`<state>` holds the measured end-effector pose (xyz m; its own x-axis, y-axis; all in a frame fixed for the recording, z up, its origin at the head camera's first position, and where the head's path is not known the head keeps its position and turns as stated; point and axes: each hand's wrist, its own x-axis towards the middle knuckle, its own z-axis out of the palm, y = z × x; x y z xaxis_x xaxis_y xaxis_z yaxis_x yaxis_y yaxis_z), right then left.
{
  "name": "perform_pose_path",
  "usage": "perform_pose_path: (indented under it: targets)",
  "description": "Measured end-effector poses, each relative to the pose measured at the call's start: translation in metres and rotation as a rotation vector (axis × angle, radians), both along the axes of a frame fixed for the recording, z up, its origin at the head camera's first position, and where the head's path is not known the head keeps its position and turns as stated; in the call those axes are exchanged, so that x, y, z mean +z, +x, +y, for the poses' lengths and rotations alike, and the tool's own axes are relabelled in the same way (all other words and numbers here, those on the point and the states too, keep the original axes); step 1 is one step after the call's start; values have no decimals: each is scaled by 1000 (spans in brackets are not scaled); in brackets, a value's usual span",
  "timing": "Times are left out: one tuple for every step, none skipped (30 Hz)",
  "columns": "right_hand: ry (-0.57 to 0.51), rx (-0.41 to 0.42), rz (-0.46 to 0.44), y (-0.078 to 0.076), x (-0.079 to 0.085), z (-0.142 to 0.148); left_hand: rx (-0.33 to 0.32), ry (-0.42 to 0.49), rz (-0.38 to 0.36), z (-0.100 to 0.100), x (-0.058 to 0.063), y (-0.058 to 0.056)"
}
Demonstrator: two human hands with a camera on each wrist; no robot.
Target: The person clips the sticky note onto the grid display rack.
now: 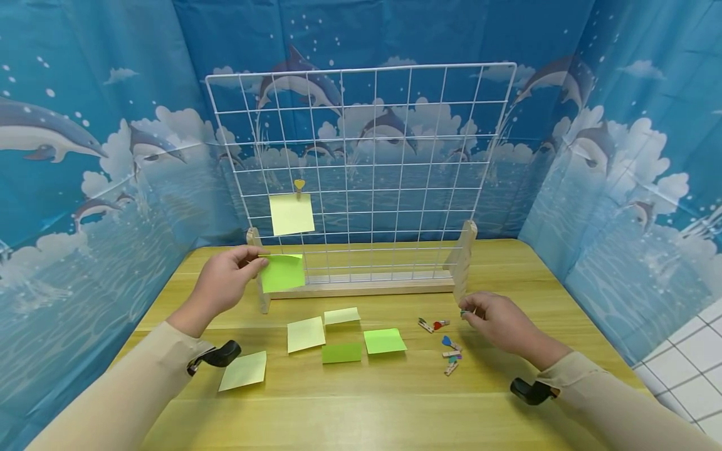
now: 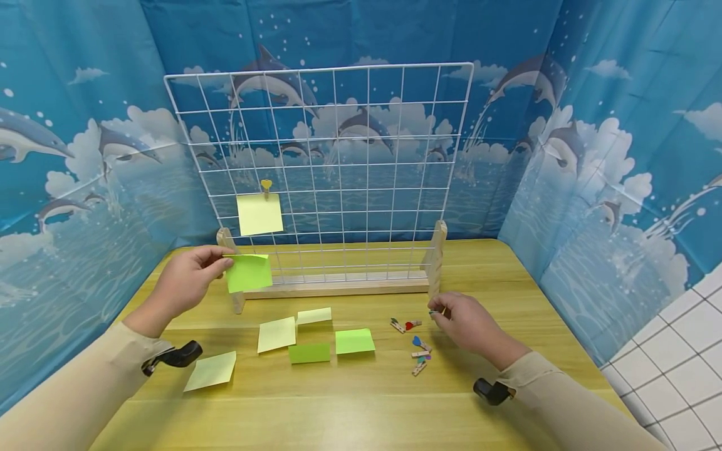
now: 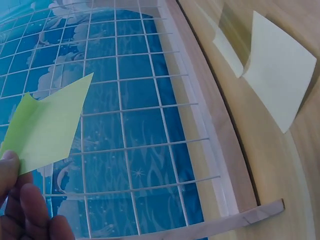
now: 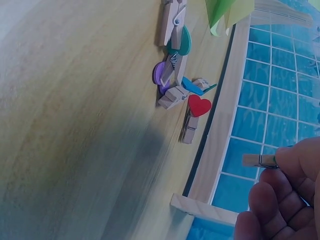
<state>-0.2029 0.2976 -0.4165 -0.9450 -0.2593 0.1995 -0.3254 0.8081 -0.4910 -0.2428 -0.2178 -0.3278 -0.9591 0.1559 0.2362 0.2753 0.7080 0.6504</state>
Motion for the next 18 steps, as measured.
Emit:
perform_pose_path:
  targets:
    - [0, 0, 0, 0, 0, 0, -5, 5, 7, 1, 1, -1]
    - [0, 0, -1, 0, 0, 0, -9, 10, 15, 2, 3, -2]
    - [-2, 0, -3, 0, 0, 0, -11, 16, 22, 4, 4, -3]
    - [-4, 1, -6, 0, 0, 0, -15, 22, 27, 5, 6, -5]
    - [-7, 2, -8, 0, 0, 1, -18, 28, 31, 7, 7, -6]
    - [-8, 3, -9, 0, -1, 1, -22, 33, 35, 9, 9, -7]
    - [-10, 4, -10, 0, -1, 1, -27, 36, 39, 11, 10, -9]
    - [-12, 6, -13, 0, -1, 1, -31, 40, 42, 13, 11, -10]
    - [-12, 8, -14, 0, -1, 2, -33, 42, 46, 15, 12, -11]
    - [-13, 9, -16, 0, -2, 2, -35, 44, 49, 18, 13, -13]
    - [-12, 10, -17, -1, -2, 2, -37, 47, 54, 20, 14, -14]
    - [-13, 12, -19, -1, -3, 3, -38, 49, 59, 22, 15, -16]
    - [-13, 13, -21, -1, -3, 3, -40, 51, 65, 24, 16, -17]
    - [-13, 14, -21, -1, -3, 4, -41, 56, 71, 26, 17, -19]
    - [-14, 13, -21, -1, -4, 4, -43, 60, 77, 29, 18, -20]
    - [-16, 13, -21, -1, -4, 4, -44, 65, 80, 31, 19, -22]
    - [-15, 12, -20, -1, -4, 5, -46, 69, 83, 33, 20, -23]
    - [-16, 13, -18, -1, -5, 5, -48, 71, 85, 36, 22, -24]
